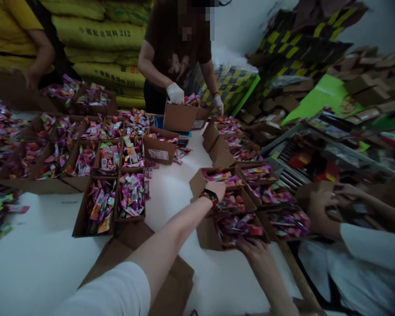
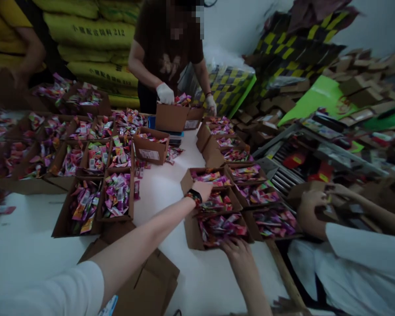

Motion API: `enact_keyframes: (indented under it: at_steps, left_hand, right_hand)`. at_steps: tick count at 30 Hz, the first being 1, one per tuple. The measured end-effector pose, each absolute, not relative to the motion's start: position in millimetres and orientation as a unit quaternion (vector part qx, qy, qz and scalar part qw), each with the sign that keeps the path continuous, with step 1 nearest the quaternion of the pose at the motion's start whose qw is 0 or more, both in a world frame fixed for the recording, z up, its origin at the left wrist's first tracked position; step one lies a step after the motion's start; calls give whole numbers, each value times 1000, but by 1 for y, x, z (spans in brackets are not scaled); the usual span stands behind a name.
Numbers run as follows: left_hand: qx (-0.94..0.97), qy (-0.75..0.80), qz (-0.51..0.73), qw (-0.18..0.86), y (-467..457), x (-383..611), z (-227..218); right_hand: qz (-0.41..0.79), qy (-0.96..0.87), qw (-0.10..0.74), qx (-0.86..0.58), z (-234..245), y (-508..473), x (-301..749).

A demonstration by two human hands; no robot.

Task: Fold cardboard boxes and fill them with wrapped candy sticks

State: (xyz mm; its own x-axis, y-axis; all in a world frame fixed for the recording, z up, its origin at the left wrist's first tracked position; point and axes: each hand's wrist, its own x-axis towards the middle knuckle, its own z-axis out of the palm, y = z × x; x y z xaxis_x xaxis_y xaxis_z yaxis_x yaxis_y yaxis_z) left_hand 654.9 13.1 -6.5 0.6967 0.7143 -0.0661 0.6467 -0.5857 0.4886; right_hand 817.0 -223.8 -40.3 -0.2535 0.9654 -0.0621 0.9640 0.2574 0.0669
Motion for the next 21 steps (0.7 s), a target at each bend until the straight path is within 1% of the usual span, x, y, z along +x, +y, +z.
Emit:
enact_keyframes:
  at_steps: [3,6,7,9,11,13,14,17,21]
  left_hand:
    - [892,373,100,237,-2,662,-4]
    - [898,343,187,204,-5,648,5]
    - [894,349,210,186,1,636,10]
    - [873,414,215,142,28,598,18]
    - [827,533,154,92,70,546,26]
    - [802,580,120,75,119,492,30]
    - [795,597,90,61,141,468,30]
    - [813,580,13,45,188,420,27]
    - [864,500,-39,42,193,418,22]
  right_hand:
    - [-8,790,15,613,-57,-228,860]
    - [-2,771,-34,636,-72,-233,870]
    - [16,754,-58,654,-76,-236,865]
    - [53,721,-121,680,-81,-245,847]
    - [73,703,-182,683,-82,-253,817]
    - [85,692,-216,683,-77,-251,780]
    - [90,686,-219,688,-73,-244,761]
    - [99,662,-204,714,-55,-207,710]
    - [91,631,-191,746,-30,-147,681]
